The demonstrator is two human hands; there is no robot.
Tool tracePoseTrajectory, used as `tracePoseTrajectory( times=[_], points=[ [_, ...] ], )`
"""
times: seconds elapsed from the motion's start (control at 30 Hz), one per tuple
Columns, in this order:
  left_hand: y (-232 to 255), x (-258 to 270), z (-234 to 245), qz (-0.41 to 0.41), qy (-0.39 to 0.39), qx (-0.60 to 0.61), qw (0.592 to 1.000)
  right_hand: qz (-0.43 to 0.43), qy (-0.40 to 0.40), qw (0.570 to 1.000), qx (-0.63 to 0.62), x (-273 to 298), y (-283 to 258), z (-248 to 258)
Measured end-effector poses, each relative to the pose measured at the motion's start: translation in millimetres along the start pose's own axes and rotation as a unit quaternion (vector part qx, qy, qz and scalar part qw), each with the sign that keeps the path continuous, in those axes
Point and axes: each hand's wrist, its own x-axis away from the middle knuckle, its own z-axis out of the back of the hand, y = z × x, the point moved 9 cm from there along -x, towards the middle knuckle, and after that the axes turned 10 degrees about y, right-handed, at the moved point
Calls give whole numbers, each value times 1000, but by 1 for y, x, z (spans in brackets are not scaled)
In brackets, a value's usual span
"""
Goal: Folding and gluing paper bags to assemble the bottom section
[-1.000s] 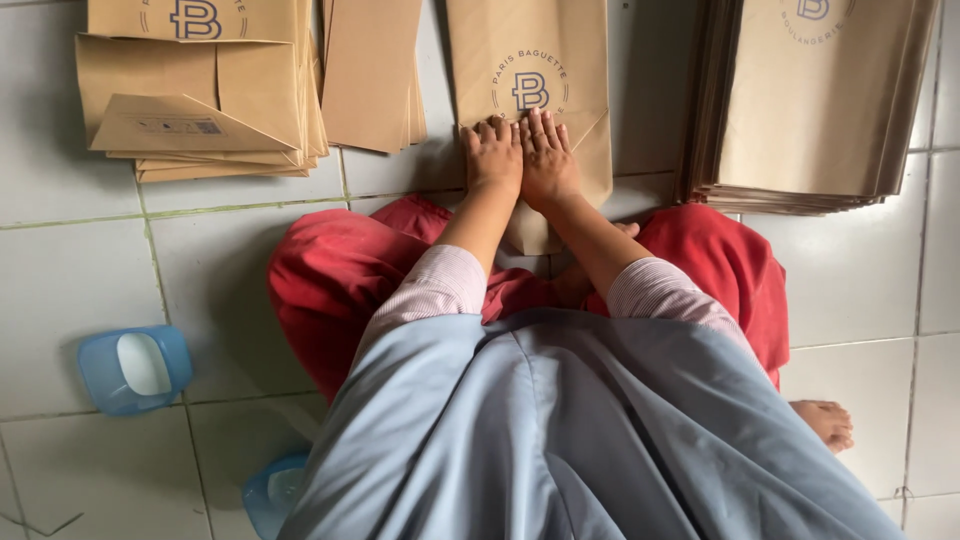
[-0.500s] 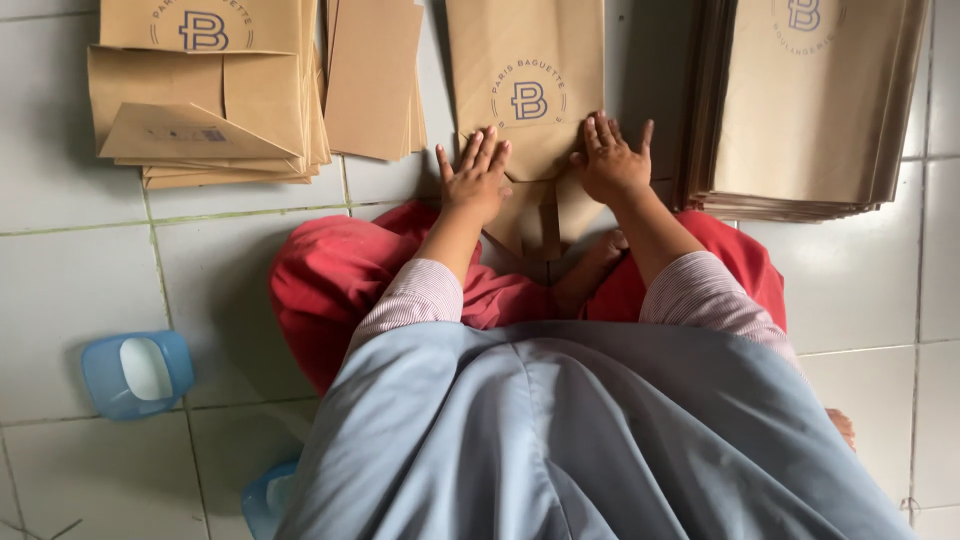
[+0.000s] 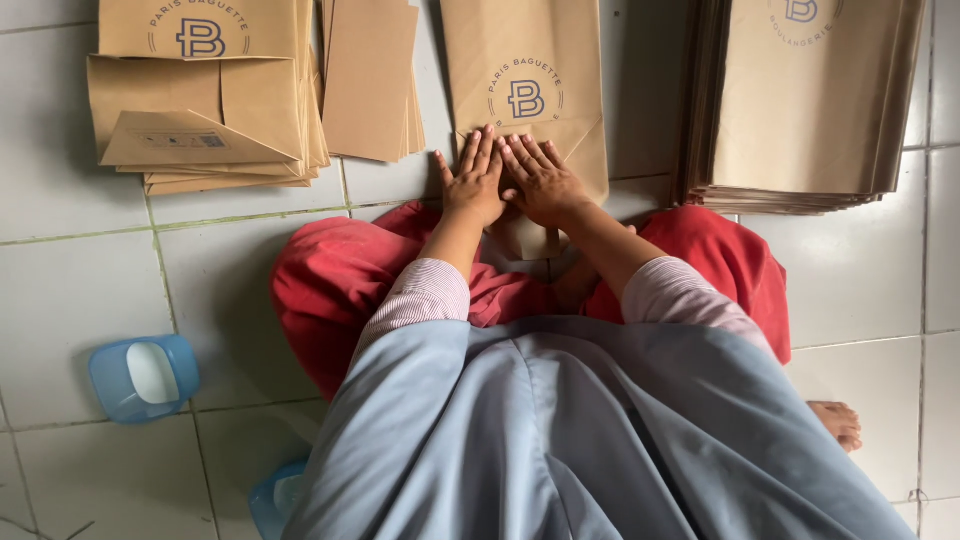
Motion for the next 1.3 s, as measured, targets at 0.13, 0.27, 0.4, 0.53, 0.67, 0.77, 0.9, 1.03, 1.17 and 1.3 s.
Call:
tracePoseTrajectory(
  times=[0.13, 0.27, 0.4, 0.53, 0.67, 0.77, 0.9, 1.03, 1.17, 1.3],
  points=[
    [-4, -2, 1, -10, -5, 13, 1000, 15, -61, 998, 21, 11, -1, 5],
    [-3, 2, 8, -6, 2, 11, 1000, 24, -107, 991, 82, 27, -6, 17],
    [-2, -8, 4, -14, 1, -25, 1000, 18, -103, 992, 71, 32, 15, -13],
    [-11, -11, 17, 8, 16, -8, 1000, 8, -50, 994, -100, 40, 39, 11],
    [-19, -20, 17, -1, 33, -23, 999, 56, 65, 995, -46, 51, 45, 52],
    [-11, -22, 21, -29, 37, -35, 998, 78, 96, 990, -67, 60, 33, 68],
    [-7, -24, 12, -48, 63, -30, 996, 63, 64, 993, 72, 61, 31, 34],
    [6, -28, 1, -124, 137, 17, 983, 79, 70, 986, 127, 62, 31, 12],
    [14, -38, -32, -190, 216, 12, 958, 91, 73, 982, 151, 61, 31, -3],
    [12, -30, -19, -186, 153, 19, 970, 86, 75, 986, 124, 60, 30, 8]
  ],
)
